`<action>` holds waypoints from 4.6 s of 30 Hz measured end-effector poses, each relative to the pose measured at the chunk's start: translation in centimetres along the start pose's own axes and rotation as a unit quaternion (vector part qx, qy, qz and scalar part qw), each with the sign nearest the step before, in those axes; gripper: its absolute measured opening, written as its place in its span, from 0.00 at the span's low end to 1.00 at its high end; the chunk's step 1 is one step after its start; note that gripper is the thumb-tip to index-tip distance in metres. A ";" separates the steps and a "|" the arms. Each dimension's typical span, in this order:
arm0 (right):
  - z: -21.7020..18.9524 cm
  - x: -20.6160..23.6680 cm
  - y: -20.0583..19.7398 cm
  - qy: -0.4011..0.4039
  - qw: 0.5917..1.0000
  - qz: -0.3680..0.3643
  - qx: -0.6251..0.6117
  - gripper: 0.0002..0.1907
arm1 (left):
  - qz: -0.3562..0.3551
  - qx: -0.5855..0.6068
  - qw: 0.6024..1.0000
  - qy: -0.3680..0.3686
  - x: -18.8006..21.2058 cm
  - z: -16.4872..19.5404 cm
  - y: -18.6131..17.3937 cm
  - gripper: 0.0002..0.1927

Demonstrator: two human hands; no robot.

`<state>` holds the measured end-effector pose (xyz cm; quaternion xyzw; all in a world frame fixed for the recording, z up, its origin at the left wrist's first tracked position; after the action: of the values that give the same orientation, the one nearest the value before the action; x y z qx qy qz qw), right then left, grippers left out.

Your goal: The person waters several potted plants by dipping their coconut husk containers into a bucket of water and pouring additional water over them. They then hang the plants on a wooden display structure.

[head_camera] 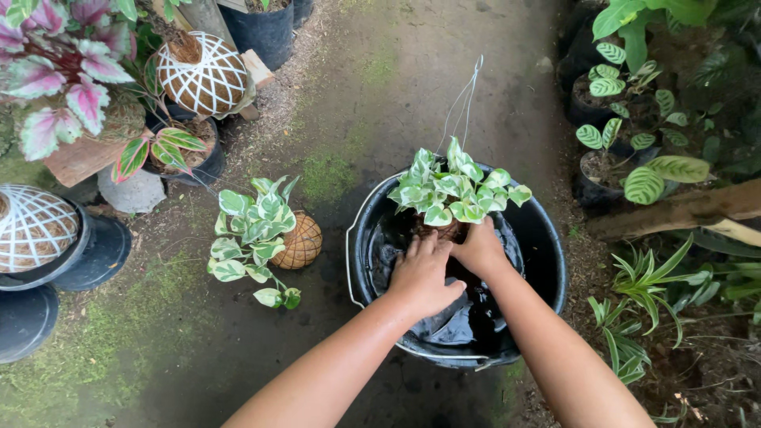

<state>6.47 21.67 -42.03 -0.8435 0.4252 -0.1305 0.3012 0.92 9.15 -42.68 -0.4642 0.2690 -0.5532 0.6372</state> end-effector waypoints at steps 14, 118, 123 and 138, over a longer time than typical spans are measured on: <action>4.1 0.1 0.0 0.095 0.991 -0.022 -0.088 0.43 | 0.355 0.243 0.903 -0.016 7.3 -5.8 -6.7 0.18; -11.9 7.4 -12.8 -0.074 0.978 -0.044 -0.187 0.33 | 0.264 0.341 0.897 -0.097 3.6 -3.8 -9.6 0.51; -16.2 8.7 -14.4 -0.089 0.991 0.046 0.091 0.35 | 0.231 0.386 0.889 -0.090 3.6 -2.3 -8.8 0.52; -21.8 9.6 -14.6 -0.113 0.937 0.057 0.326 0.33 | 0.211 0.307 0.918 -0.133 2.9 -2.0 -7.7 0.58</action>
<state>11.18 12.05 -16.28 -0.6822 0.3700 -0.1487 0.6129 -3.60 6.12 -36.20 -0.2475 0.0902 -0.3946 0.8803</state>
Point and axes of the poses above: each hand's wrist, its own x-axis away from the middle knuckle, its own y-axis out of the palm, z = x × y, the point moved 9 cm from there along -x, towards the middle knuckle, and after that the axes turned 15 degrees about -x, right-handed, at the moved point
